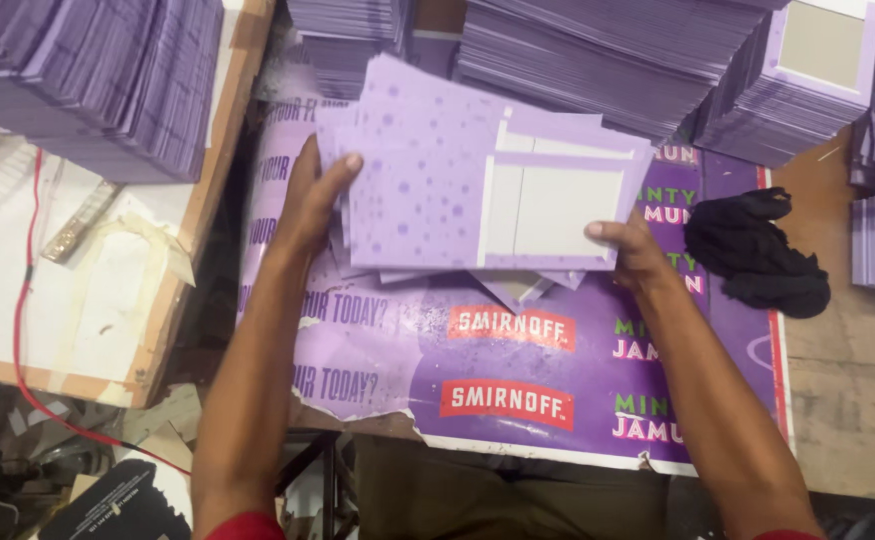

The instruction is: The person assembles purple printed paper flyers by wiping the surface with a black cloth, picking up folded sheets, and stacking them. The person repeatedly wipes the table and handles the flyers one at a time, then stacks them into a neat pile.

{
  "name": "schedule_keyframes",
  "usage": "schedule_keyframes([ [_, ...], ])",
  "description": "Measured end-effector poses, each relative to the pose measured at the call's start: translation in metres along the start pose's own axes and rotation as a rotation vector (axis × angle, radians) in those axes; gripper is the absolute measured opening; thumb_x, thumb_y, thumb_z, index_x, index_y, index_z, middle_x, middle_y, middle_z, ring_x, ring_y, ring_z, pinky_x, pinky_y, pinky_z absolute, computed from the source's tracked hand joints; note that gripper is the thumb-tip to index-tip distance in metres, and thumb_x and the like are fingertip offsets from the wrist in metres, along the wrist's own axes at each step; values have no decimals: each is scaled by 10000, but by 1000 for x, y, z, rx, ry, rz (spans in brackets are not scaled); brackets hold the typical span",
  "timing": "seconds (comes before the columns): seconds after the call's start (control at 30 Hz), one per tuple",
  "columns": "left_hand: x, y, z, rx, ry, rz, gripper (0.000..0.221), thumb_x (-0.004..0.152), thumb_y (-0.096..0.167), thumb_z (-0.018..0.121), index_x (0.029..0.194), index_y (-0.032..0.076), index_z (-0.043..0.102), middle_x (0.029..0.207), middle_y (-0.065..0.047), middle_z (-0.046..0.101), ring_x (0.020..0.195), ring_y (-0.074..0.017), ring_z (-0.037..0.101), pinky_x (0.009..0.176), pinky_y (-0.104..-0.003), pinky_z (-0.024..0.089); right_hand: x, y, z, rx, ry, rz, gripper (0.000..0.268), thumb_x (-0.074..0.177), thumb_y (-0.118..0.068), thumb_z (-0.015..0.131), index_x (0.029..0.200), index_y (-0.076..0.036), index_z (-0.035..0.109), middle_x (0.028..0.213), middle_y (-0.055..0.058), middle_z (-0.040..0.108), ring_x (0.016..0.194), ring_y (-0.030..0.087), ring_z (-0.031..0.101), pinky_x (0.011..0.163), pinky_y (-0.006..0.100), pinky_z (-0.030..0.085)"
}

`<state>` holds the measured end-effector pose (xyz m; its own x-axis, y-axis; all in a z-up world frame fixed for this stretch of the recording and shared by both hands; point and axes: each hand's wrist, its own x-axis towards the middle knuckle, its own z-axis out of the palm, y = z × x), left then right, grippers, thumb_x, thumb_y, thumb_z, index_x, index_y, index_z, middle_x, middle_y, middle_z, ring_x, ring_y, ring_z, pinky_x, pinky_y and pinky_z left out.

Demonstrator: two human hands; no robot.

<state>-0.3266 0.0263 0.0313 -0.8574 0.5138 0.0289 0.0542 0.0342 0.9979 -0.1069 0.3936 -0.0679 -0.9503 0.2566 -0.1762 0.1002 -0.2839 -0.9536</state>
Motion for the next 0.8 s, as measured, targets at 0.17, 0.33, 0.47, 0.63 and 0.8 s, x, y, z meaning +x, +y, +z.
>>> schedule_keyframes([
  [0.17, -69, 0, -6, -76, -50, 264, 1214, 753, 607, 844, 1646, 21, 268, 1576, -258, 446, 1510, -356, 446, 1260, -475, 389, -35, -7, -7, -301, -15, -19, 1277, 488, -369, 847, 1570, 72, 331, 1407, 310, 550, 1285, 422, 583, 1074, 486, 482],
  [0.33, -129, -12, -19, 104, -132, 250, 1524, 508, 522, 931, 1678, 122, 40, 1645, -253, 292, 1541, -392, 338, 1264, -517, 307, -69, -17, 5, -606, -183, -341, 1448, 452, -384, 886, 1638, -43, 128, 1623, 265, 306, 1521, 404, 301, 1238, 522, 285],
  [0.47, -152, -17, -26, 60, -148, 227, 1447, 546, 475, 973, 1653, 125, 110, 1535, -244, 393, 1476, -390, 414, 1247, -516, 355, -90, -16, 25, -587, -193, -400, 1454, 454, -354, 868, 1674, -140, 106, 1682, 190, 269, 1618, 368, 197, 1331, 491, 138],
  [0.63, -162, -27, -11, 357, 2, 319, 1327, 557, 414, 955, 1626, 131, 221, 1573, -210, 386, 1523, -387, 371, 1298, -533, 313, -99, -28, 34, -591, -180, -388, 1379, 490, -306, 897, 1654, -135, 176, 1623, 169, 330, 1562, 370, 295, 1305, 468, 225],
  [0.8, -135, -39, 9, 207, 73, 201, 1173, 590, 361, 885, 1592, 112, 327, 1537, -182, 456, 1474, -388, 437, 1261, -534, 375, -94, -34, 50, -430, -181, -258, 1293, 558, -309, 880, 1675, -108, 258, 1664, 200, 368, 1582, 385, 331, 1317, 485, 249],
])
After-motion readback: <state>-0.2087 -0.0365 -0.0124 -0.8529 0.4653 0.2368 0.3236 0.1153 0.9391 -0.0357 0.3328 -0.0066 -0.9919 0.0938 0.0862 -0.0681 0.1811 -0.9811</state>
